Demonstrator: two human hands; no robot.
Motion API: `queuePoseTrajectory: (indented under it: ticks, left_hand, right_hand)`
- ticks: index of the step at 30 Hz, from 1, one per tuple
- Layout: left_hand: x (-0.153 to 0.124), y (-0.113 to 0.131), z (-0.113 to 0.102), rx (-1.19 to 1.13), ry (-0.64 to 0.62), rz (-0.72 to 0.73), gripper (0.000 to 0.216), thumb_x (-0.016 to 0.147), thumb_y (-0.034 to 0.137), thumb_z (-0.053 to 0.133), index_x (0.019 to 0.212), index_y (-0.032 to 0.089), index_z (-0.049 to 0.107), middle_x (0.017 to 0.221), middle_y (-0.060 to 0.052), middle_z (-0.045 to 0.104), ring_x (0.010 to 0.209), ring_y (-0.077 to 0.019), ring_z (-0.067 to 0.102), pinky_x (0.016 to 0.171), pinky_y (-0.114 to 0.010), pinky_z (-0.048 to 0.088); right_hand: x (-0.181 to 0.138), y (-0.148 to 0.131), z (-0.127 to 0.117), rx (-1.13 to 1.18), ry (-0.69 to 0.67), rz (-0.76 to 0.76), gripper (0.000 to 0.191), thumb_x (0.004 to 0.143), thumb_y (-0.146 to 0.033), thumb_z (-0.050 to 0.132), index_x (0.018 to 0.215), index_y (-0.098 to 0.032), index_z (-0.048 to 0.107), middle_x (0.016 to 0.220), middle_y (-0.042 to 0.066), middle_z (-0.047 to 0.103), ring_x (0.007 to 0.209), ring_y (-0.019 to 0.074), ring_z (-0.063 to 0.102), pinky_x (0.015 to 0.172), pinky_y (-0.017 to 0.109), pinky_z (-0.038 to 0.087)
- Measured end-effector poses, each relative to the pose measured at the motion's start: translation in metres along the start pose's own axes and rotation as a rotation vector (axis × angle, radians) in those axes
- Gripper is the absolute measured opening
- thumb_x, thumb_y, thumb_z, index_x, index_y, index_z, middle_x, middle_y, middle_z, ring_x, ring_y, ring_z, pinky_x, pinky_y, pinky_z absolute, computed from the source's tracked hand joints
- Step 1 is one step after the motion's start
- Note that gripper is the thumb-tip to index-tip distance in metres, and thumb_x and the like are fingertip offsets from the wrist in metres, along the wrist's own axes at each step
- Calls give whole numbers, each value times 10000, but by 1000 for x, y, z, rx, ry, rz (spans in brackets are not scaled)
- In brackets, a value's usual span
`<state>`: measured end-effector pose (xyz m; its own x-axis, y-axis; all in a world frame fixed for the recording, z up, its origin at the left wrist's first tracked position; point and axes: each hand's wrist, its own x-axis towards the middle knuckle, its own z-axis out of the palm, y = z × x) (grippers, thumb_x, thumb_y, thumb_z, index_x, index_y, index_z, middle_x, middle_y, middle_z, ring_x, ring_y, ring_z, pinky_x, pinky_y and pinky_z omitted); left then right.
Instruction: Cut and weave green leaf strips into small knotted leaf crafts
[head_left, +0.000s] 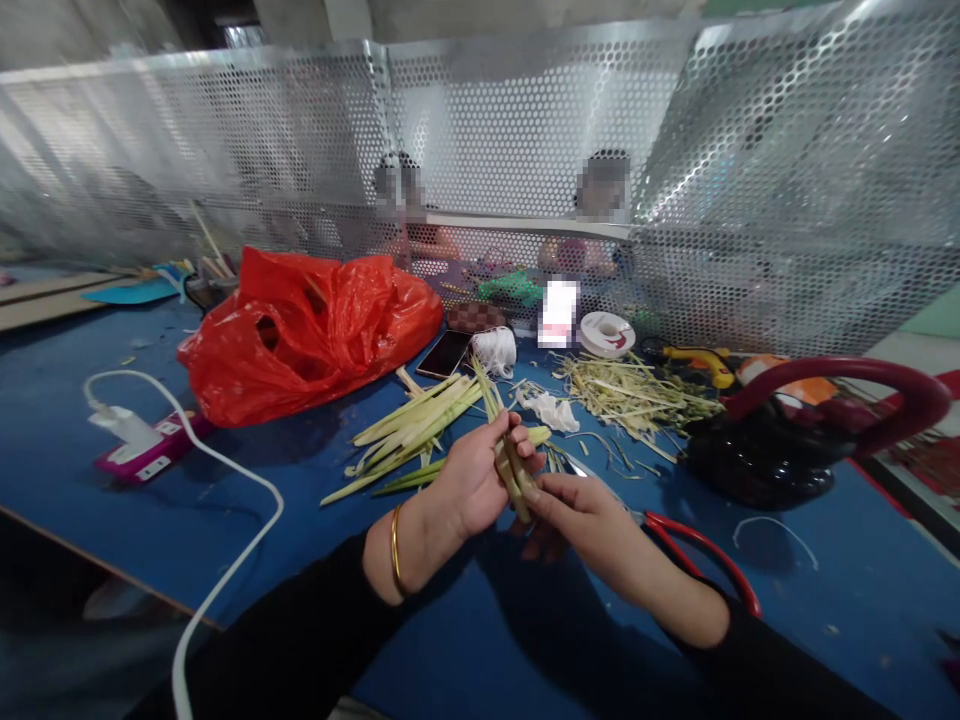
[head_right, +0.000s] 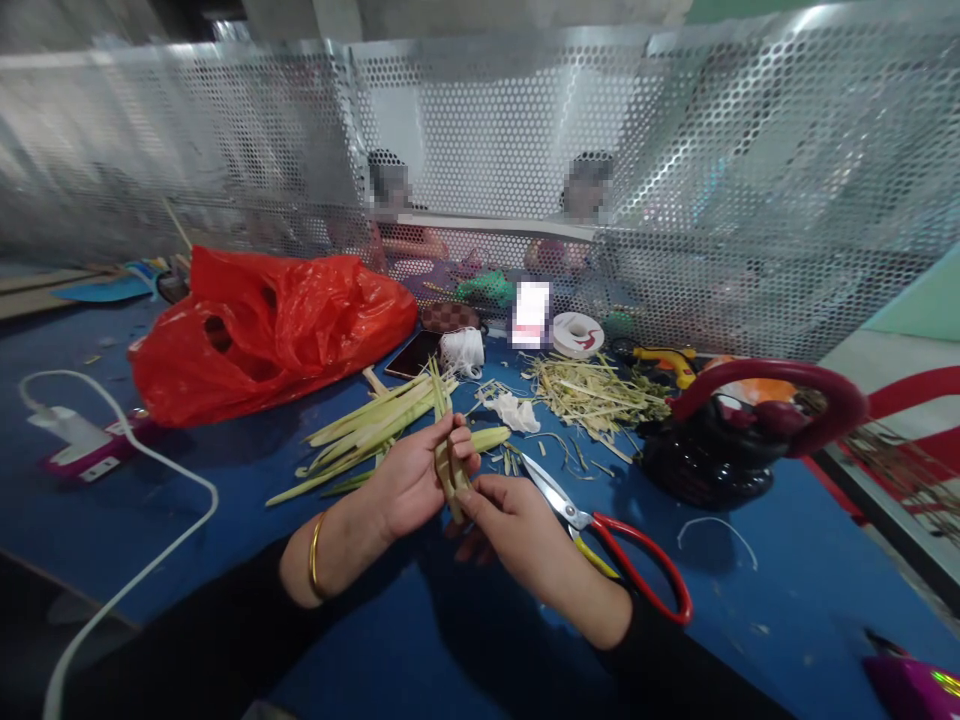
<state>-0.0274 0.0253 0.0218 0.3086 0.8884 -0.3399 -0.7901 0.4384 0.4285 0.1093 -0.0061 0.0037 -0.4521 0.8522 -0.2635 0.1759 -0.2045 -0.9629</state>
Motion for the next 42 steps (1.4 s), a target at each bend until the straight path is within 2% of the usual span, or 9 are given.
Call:
queuePoseTrajectory:
  ticks: [4,10,20,27,30,34,36,38,42]
  left_hand:
    - [-1,1,0,-16,-3,-5,246,977,236,385,792,138,514,598,12,501,521,-94,512,615,-257,531]
    - [2,1,-1,-4,11,45,259,982,266,373,827,129,529,611,4,511,518,-93,514,596,-251,523]
    - [3,1,-3,-33,3,32,272,979,270,406,751,146,485,526,88,311,378,-38,315,399,-163,347]
    - [-3,-5,0,47,48,43,258,978,269,412,760,154,487,527,90,306,384,-40,313,427,-178,372]
    - [-2,-4,1,72,37,48,292,972,352,413,772,157,498,543,75,364,419,-57,382,503,-215,456]
    - [-2,0,1,141,1,20,467,967,498,288,828,136,548,630,-5,517,520,-117,526,576,-282,517]
    - [-3,0,1,203,-21,-2,467,978,455,275,893,113,582,680,-37,561,564,-137,570,578,-277,516]
    - [-4,-1,-1,257,-54,-11,366,981,351,333,957,101,599,693,-34,563,587,-134,582,592,-261,513]
    - [-5,-4,-5,296,-85,40,172,937,230,451,906,128,587,599,41,440,506,-84,483,574,-235,493]
  right_hand:
    - [-1,-3,0,131,-24,86,483,706,-648,631,751,-170,580,711,28,700,538,144,668,457,216,419]
    - [-3,-6,2,195,-17,138,480,671,-620,681,738,-153,594,688,38,713,524,129,663,452,198,416]
    - [-5,0,9,219,-101,161,479,722,-609,662,831,-145,616,774,52,714,564,127,665,428,184,431]
    - [-4,13,15,300,-155,187,474,727,-615,647,755,-146,588,562,-10,621,465,119,626,387,181,435]
    - [-4,13,15,319,-141,166,442,749,-589,635,727,-151,578,505,-33,576,433,119,612,369,180,428]
    - [-5,7,12,356,-76,109,391,770,-534,637,730,-149,578,501,-31,572,439,118,612,382,180,425]
    - [-5,5,12,384,-47,90,380,773,-520,642,724,-149,573,500,-33,567,436,117,611,389,182,421]
    - [-5,4,11,402,-48,88,376,778,-515,643,724,-149,574,500,-33,565,432,117,609,392,183,416]
    - [-3,9,13,387,-71,81,401,773,-543,638,724,-148,580,501,-29,574,436,115,610,392,181,405]
